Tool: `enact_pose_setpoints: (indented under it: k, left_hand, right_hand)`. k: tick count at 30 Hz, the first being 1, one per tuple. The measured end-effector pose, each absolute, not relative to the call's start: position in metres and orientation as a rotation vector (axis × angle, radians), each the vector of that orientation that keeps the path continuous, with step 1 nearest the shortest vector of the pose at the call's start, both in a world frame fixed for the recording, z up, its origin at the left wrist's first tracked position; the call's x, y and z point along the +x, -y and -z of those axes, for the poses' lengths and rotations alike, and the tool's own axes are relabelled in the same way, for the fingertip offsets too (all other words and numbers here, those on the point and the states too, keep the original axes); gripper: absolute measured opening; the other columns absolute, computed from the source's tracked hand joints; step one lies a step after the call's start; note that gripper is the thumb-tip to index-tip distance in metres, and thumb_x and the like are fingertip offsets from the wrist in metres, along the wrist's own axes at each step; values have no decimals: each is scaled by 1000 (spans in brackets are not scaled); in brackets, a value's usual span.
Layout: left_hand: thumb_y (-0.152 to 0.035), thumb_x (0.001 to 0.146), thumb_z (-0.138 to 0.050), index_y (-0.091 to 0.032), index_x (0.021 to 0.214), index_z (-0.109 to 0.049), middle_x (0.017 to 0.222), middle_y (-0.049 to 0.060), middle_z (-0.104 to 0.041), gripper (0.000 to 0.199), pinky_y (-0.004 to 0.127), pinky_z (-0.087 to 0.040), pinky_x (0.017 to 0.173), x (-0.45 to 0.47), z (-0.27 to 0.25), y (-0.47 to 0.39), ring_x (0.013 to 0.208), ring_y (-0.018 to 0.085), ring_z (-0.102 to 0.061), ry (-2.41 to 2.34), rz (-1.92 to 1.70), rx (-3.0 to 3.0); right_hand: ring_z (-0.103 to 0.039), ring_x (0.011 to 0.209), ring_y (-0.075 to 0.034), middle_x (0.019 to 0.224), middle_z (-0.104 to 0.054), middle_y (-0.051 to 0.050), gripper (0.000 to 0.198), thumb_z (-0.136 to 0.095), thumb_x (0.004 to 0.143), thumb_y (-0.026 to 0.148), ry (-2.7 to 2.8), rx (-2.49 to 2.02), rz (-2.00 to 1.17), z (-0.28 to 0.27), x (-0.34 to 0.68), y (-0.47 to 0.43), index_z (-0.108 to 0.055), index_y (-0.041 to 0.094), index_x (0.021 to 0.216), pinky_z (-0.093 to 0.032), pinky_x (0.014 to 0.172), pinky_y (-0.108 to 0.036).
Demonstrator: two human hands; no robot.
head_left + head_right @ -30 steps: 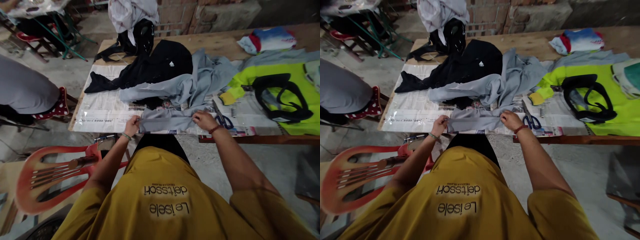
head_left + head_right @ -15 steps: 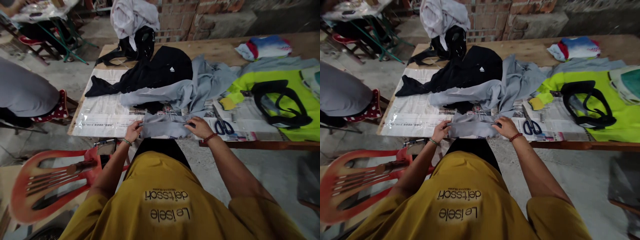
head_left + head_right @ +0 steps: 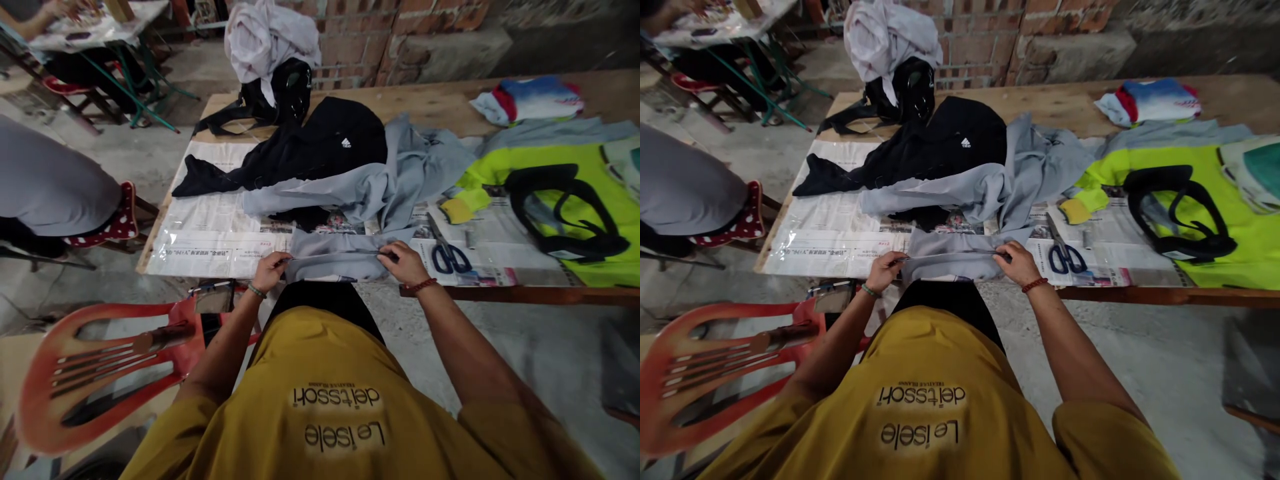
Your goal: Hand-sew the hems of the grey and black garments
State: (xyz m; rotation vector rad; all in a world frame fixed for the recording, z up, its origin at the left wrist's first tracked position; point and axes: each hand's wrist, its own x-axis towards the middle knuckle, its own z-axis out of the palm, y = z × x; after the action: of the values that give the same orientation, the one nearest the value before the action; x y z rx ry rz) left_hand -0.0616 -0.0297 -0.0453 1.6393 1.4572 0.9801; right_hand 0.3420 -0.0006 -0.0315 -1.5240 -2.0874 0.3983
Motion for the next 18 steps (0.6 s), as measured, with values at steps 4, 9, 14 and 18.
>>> enact_pose_setpoints:
  k: [4,9,14,18]
  left_hand:
    - [-21,79,-64,-21,95,-75,95,4,-75,19,30,-56,80,-61,42,32,86,17,-68,-1386,-975,1718]
    - [-19,80,-66,-22,92,-75,96,5,-75,15,33,-56,90,-61,41,32,94,19,-69,-1305,-965,1806]
    - [-9,76,-59,-21,93,-77,99,6,-75,28,33,-56,90,-63,43,31,96,19,-70,-1211,-979,1860]
    - [-6,74,-56,-21,93,-77,97,5,-76,32,32,-56,90,-64,45,30,95,18,-70,-1220,-953,1873]
  right_hand:
    - [-65,89,-26,95,-69,-10,26,-53,89,40,1961,-1530,-335,6,328,3,-70,23,96,-54,85,-43]
    - [-66,99,-25,100,-72,-9,25,-49,92,33,2013,-1403,-448,-16,277,-4,-72,27,97,-53,94,-42]
    - [-69,89,-21,101,-72,-4,24,-48,90,28,1943,-1247,-856,-19,217,-29,-72,27,95,-56,91,-41]
    - [-68,73,-17,95,-69,0,32,-54,90,40,1493,-1122,-1130,-47,208,-59,-59,31,121,-60,76,-38]
